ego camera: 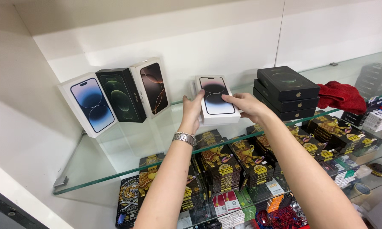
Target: The person arranges iPhone boxes on a glass shelf, wipes the shelf with a red cloth, and places additional boxes in a row. The person also handles small accessory packages from a red basket.
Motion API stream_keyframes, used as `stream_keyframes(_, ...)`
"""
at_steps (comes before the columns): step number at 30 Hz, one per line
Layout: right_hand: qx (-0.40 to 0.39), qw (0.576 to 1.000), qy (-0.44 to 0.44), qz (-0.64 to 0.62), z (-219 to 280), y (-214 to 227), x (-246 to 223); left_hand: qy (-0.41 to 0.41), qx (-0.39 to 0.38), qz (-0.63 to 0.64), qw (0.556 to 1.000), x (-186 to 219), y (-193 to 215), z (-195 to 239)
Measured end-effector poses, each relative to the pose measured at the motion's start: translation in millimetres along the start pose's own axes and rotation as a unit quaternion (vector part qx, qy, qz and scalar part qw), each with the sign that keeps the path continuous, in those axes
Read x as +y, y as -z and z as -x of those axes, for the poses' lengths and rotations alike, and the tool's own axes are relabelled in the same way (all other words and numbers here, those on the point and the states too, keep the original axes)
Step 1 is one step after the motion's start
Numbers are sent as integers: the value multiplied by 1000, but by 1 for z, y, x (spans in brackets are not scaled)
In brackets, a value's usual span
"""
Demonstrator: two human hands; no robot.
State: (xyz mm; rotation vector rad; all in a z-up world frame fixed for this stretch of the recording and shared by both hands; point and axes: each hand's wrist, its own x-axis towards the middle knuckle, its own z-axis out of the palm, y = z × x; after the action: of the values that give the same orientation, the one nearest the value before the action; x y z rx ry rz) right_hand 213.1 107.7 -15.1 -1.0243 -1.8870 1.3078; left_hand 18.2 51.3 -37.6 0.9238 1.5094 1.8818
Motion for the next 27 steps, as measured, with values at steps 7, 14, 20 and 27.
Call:
stream_keyframes(7, 199, 885, 219, 360, 3, 14, -23, 75, -79, -56, 993, 14, 15, 3)
stream_keyframes(14, 228, 740, -67, 629, -1, 108, -40, 65, -183, -121, 973, 7, 6, 6)
stream_keyframes(20, 153, 846, -149, 489, -20, 143, -20, 8, -212, -163, 964, 6, -16, 8)
stream_keyframes(27, 238, 873, 2, 425, 0, 122, -28, -415, 77, -425, 801, 28, -24, 16)
